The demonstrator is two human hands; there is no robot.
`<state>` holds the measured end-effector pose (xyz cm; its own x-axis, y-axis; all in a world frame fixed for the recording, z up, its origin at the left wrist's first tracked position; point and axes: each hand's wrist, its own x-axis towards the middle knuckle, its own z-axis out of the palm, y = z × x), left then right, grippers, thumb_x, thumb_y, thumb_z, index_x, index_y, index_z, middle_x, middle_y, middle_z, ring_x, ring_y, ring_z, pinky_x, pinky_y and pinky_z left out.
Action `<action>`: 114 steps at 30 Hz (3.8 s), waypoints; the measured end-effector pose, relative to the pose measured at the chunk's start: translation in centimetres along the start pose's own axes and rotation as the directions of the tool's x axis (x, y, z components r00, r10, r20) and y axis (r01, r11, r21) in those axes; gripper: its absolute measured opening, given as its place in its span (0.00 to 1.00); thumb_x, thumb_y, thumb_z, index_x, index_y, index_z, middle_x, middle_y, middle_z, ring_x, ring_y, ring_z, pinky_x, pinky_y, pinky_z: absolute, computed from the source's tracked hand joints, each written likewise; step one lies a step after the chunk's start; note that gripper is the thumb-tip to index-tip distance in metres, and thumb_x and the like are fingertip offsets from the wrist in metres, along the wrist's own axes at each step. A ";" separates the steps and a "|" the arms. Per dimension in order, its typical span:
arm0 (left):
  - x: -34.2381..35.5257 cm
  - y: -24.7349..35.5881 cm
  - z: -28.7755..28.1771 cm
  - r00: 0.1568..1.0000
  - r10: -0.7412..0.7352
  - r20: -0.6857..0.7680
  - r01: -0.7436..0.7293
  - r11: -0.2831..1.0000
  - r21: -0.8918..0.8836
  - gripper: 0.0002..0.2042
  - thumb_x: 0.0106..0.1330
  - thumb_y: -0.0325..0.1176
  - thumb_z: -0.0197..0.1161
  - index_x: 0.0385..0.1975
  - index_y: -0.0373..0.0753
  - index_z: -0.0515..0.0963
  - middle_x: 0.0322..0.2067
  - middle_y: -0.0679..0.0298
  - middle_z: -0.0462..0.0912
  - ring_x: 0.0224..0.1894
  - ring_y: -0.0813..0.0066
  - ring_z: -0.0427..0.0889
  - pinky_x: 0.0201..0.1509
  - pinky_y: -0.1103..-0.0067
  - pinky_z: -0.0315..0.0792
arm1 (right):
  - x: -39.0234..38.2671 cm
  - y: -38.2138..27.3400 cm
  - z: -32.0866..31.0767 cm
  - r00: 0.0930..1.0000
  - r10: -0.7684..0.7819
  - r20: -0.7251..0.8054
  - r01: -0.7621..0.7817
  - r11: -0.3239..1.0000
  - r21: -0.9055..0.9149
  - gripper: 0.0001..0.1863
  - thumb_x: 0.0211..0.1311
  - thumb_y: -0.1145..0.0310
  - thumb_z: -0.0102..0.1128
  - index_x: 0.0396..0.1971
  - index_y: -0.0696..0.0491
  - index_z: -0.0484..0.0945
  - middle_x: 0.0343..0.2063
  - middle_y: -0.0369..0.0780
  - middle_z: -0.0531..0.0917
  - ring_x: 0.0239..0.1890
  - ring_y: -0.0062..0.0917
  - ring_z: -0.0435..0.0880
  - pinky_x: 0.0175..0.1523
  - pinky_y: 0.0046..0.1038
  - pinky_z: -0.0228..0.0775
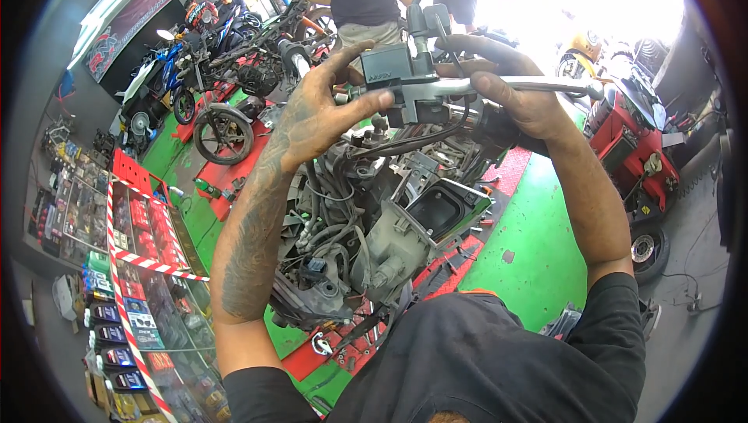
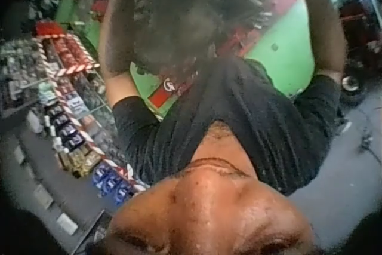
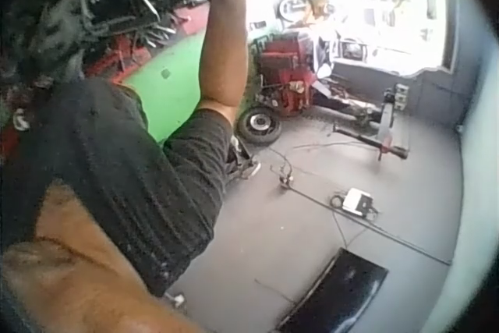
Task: Repairing or servicing a motorcycle's handlebar components and wiring.
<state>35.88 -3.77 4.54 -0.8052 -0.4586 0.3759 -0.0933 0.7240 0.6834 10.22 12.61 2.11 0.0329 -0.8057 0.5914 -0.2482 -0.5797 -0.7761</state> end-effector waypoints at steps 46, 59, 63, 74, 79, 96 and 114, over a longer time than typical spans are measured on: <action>-9.6 2.9 6.2 0.937 0.343 -0.061 -0.209 0.692 0.691 0.26 0.50 0.30 0.74 0.51 0.44 0.73 0.31 0.60 0.84 0.29 0.59 0.86 0.30 0.69 0.78 | -13.0 8.4 8.2 0.968 -0.227 -0.105 0.236 0.968 0.082 0.23 0.52 0.64 0.80 0.48 0.51 0.84 0.54 0.37 0.83 0.67 0.38 0.71 0.72 0.41 0.62; -13.9 8.9 10.1 0.719 -0.144 -0.681 0.533 0.742 0.406 0.15 0.69 0.28 0.65 0.54 0.39 0.78 0.49 0.59 0.84 0.46 0.69 0.87 0.38 0.79 0.78 | -13.0 8.3 9.4 0.963 -0.236 -0.132 0.254 0.955 0.149 0.25 0.50 0.69 0.79 0.50 0.47 0.81 0.57 0.38 0.78 0.70 0.43 0.66 0.71 0.45 0.64; -13.0 14.9 10.7 0.373 -0.744 -0.555 0.706 0.616 -0.350 0.24 0.76 0.53 0.57 0.62 0.43 0.74 0.44 0.62 0.84 0.34 0.82 0.83 0.25 0.86 0.57 | -13.0 9.4 9.1 0.951 -0.273 -0.148 0.291 0.949 0.121 0.25 0.49 0.67 0.79 0.50 0.46 0.81 0.57 0.38 0.77 0.69 0.45 0.68 0.69 0.45 0.67; -8.1 16.0 12.7 0.436 -0.796 -0.421 0.756 0.577 -0.309 0.49 0.62 0.44 0.75 0.76 0.33 0.50 0.68 0.45 0.66 0.66 0.59 0.72 0.68 0.70 0.68 | -11.2 10.7 5.5 0.888 -0.410 0.210 0.410 0.911 0.045 0.25 0.63 0.67 0.67 0.61 0.46 0.76 0.64 0.42 0.74 0.75 0.45 0.62 0.74 0.46 0.62; -7.9 15.4 13.5 0.440 -0.742 -0.506 0.716 0.630 -0.302 0.47 0.59 0.39 0.78 0.75 0.33 0.57 0.67 0.46 0.68 0.64 0.61 0.75 0.68 0.70 0.69 | -10.8 13.1 3.4 0.854 -0.355 0.380 0.104 0.832 0.545 0.27 0.63 0.74 0.65 0.63 0.57 0.73 0.71 0.47 0.67 0.79 0.44 0.55 0.80 0.47 0.48; -6.0 16.6 17.2 0.235 -0.733 -0.639 0.723 0.571 -0.389 0.49 0.54 0.34 0.79 0.77 0.41 0.55 0.64 0.53 0.73 0.63 0.64 0.77 0.66 0.70 0.74 | -5.5 7.9 5.8 0.929 0.129 0.346 -0.294 0.826 0.481 0.25 0.60 0.62 0.78 0.53 0.60 0.83 0.37 0.43 0.88 0.38 0.24 0.86 0.43 0.29 0.80; -6.9 14.9 17.6 0.233 -0.636 -0.735 0.711 0.628 -0.317 0.49 0.50 0.36 0.79 0.74 0.38 0.60 0.60 0.52 0.76 0.58 0.64 0.81 0.64 0.69 0.76 | -7.1 14.6 4.5 0.706 -0.003 0.708 -0.613 0.496 0.614 0.29 0.65 0.65 0.69 0.63 0.59 0.73 0.47 0.39 0.86 0.48 0.18 0.85 0.53 0.25 0.79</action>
<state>29.76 19.27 1.07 0.3020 -0.9466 0.1131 -0.4453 -0.0352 0.8947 10.71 9.32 -14.35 0.7093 -0.6530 0.2653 0.4514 0.1317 -0.8825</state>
